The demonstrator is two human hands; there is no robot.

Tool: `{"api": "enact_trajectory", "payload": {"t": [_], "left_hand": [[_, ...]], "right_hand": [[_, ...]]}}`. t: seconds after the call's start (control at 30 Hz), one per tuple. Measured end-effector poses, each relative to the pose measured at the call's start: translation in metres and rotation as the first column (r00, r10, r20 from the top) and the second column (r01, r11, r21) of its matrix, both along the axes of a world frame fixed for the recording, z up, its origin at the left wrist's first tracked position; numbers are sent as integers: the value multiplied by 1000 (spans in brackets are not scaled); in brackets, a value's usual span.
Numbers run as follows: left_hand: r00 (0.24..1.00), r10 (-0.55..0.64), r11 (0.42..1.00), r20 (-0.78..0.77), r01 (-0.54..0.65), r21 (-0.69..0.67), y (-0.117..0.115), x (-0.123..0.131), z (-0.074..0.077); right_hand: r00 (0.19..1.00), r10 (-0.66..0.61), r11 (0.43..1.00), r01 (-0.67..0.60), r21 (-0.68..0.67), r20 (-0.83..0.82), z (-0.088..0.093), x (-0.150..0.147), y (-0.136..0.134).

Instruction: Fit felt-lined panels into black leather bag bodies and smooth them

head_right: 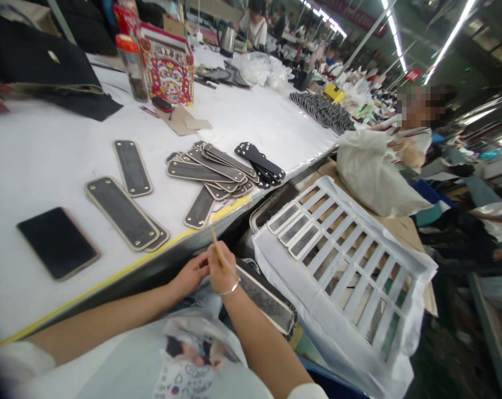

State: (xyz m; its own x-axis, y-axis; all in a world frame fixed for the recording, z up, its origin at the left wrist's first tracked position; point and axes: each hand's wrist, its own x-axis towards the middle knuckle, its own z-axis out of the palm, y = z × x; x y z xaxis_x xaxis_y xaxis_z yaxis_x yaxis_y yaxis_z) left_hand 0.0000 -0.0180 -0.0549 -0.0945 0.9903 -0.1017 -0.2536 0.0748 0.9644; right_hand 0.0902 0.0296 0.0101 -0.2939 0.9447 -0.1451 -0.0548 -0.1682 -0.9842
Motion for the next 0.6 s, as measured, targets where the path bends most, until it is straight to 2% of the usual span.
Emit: {"api": "enact_trajectory", "payload": {"t": [0.1,0.23,0.3,0.47,0.6], "left_hand": [[997,-30,998,65,34,-54,-3,-3,-1],[973,-101,991,205,118,-69,-9,-10,-4],[964,-103,990,244,122,-66,-11,-11,-4],[973,-78,992,215,98,-86,-8,-7,3],[994,-42,987,103,57,-150,-3,-5,5]], "right_hand": [[980,-153,986,143,-83,-130,4,-4,8],[940,-240,969,218,-113,-242,7,-6,4],[942,-250,967,232,-105,-225,4,-8,-3],[968,-227,970,214,-111,-111,-6,-11,-6],[959,-255,956,229,-185,-126,5,1,15]]}}
